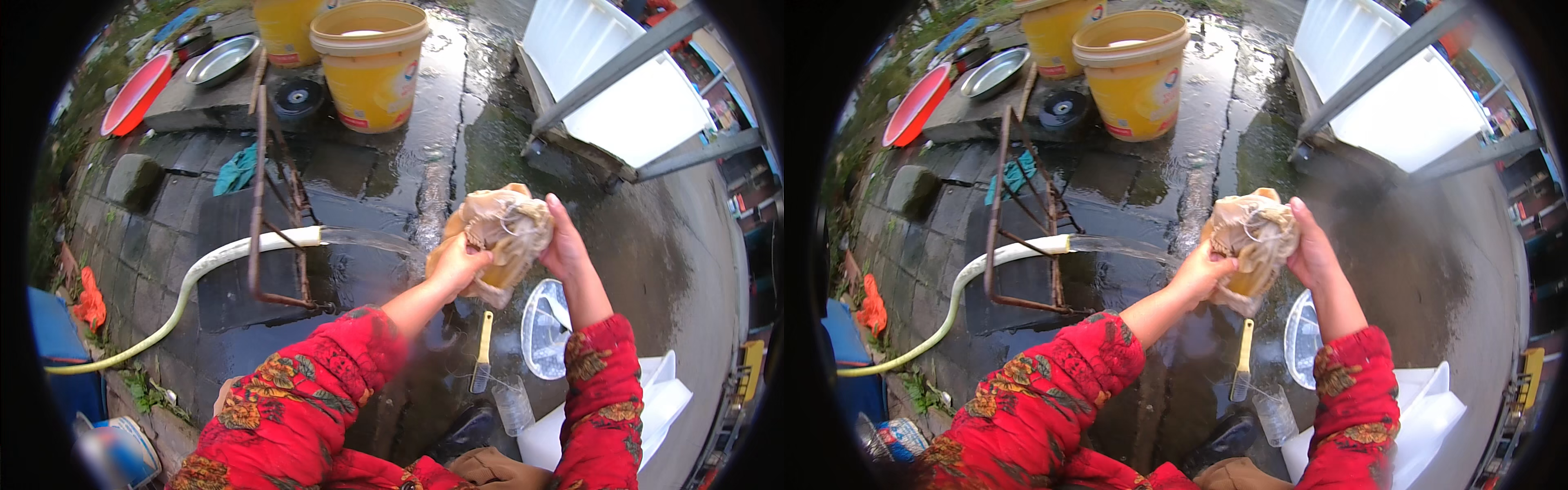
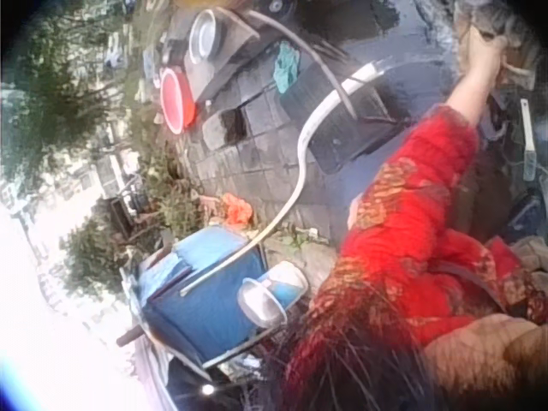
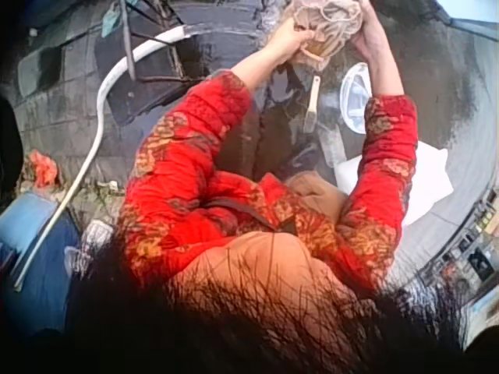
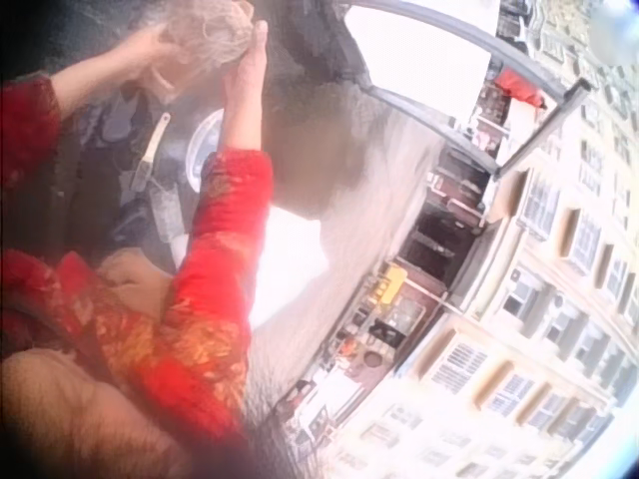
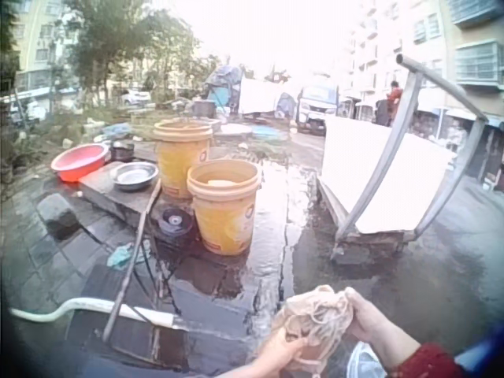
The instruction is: The person washes a white plastic fan component and a white plastic basin using a yellow brush and running water from a hose. They scrub the fan part, rinse it, then scrub the basin, and finally rinse a cloth under the hose.
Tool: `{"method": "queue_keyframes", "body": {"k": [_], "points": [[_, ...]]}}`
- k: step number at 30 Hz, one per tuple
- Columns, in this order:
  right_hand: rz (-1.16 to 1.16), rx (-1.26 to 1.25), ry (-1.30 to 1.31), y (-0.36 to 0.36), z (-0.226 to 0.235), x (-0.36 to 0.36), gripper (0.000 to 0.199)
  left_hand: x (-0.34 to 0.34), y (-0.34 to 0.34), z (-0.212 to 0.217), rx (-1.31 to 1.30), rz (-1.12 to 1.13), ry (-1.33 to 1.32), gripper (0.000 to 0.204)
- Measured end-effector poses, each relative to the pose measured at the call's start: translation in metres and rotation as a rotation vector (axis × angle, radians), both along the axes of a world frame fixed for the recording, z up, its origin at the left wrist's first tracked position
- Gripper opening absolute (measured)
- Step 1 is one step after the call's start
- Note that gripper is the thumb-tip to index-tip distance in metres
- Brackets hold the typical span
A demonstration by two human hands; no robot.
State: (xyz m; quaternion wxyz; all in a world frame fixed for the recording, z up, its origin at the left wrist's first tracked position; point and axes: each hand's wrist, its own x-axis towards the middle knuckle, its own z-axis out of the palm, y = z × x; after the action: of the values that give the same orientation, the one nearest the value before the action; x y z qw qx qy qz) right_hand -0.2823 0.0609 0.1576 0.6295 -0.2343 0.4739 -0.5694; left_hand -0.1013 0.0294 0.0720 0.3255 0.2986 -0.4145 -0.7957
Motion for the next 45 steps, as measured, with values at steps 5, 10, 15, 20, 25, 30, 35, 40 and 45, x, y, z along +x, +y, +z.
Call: {"method": "queue_keyframes", "body": {"k": [5, 10, 15, 20, 25, 30, 35, 40, 45], "points": [[0.035, 0.144, 1.075, -0.042, -0.076, 0.057, 0.09, 0.047, -0.04, -0.02, 0.146, 0.256, -0.004, 0.02], [-0.003, 0.323, 1.864, -0.043, -0.113, 0.082, 0.072, 0.093, -0.064, -0.046, 0.484, 0.556, 0.128, 0.015], [0.331, 0.04, 2.015, -0.075, -0.102, 0.092, 0.023, 0.107, -0.064, -0.086, 0.495, 0.625, 0.165, 0.013], [0.255, 0.396, 0.231, -0.109, -0.098, 0.141, 0.031, 0.119, -0.069, -0.095, 0.676, 0.71, 0.319, 0.029], [0.196, 0.12, -0.346, -0.106, -0.097, 0.177, 0.034, 0.129, -0.058, -0.102, 0.746, 0.439, 0.261, 0.022], [-0.022, 0.058, -0.546, -0.098, -0.095, 0.178, 0.033, 0.134, -0.025, -0.122, 0.441, 0.449, -0.363, 0.028], [-0.04, 0.033, -0.66, -0.092, -0.107, 0.182, 0.028, 0.131, -0.023, -0.11, 0.886, 0.408, -0.19, 0.046], [-0.032, 0.089, -0.33, -0.081, -0.121, 0.189, 0.034, 0.136, -0.046, -0.087, 0.776, 0.469, 0.217, 0.063], [-0.072, 0.092, 0.075, -0.075, -0.131, 0.184, 0.042, 0.138, -0.061, -0.086, 0.625, 0.5, 0.567, 0.058]]}}
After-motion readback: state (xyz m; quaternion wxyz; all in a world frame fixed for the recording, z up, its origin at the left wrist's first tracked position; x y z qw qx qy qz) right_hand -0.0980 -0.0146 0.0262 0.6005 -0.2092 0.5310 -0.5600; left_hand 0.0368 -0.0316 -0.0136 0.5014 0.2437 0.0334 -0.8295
